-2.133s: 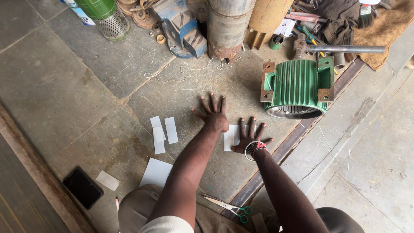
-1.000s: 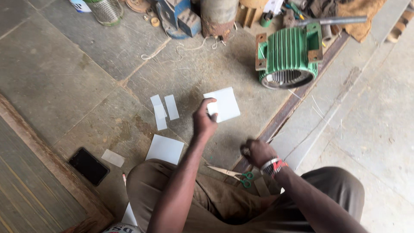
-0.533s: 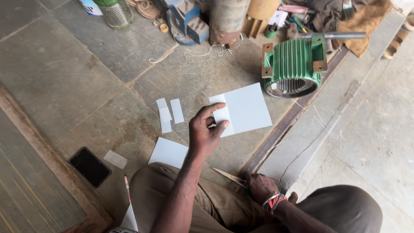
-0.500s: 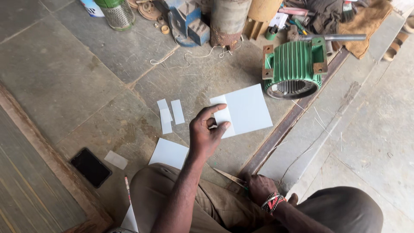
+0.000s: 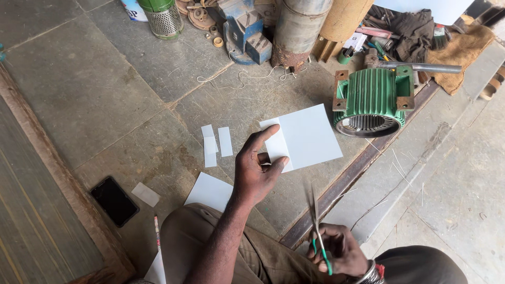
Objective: The person cuts rectangular white sheets into smaller strips using scissors, then folds and inserts them into the slots of a green electric motor stator. The person repeats this process multiple times, placing the strips into the stator slots.
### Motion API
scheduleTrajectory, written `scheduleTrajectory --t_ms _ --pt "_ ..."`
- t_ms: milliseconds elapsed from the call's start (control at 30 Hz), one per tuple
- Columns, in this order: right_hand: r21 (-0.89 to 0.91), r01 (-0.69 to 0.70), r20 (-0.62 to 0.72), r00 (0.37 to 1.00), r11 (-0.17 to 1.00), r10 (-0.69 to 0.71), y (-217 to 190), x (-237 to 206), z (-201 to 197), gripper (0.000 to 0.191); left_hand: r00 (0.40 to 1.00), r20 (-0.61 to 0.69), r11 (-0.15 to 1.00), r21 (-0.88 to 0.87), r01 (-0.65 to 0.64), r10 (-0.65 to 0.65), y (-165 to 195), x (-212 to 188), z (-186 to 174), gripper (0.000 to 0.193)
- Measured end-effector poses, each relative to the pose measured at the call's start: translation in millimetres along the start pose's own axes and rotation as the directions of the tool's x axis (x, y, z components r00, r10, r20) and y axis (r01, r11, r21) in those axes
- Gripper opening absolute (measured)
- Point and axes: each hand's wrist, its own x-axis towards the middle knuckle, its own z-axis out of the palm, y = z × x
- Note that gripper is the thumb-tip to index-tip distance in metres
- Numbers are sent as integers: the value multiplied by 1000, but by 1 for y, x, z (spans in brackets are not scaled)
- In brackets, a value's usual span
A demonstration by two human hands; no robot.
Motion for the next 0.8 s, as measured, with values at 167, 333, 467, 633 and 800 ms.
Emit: scheduleTrajectory --t_ms 167,333,467,633,800 --pt "-42 -82 -141 987 996 76 -7 17 16 63 999 54 997 74 -7 3 7 -7 11 65" --pt "-106 -53 -98 994 993 42 -29 42 22 52 985 95 985 76 -152 145 5 -8 22 66" --pt "-102 -77 -118 991 992 65 -38 52 27 51 984 104 983 94 -156 146 5 -10 23 68" --pt "-44 -92 -155 984 995 84 -38 51 28 51 985 117 986 96 -140 128 4 -11 24 68" --pt "-88 -97 -127 988 991 86 -38 49 25 48 985 136 993 37 -108 102 1 -10 23 68"
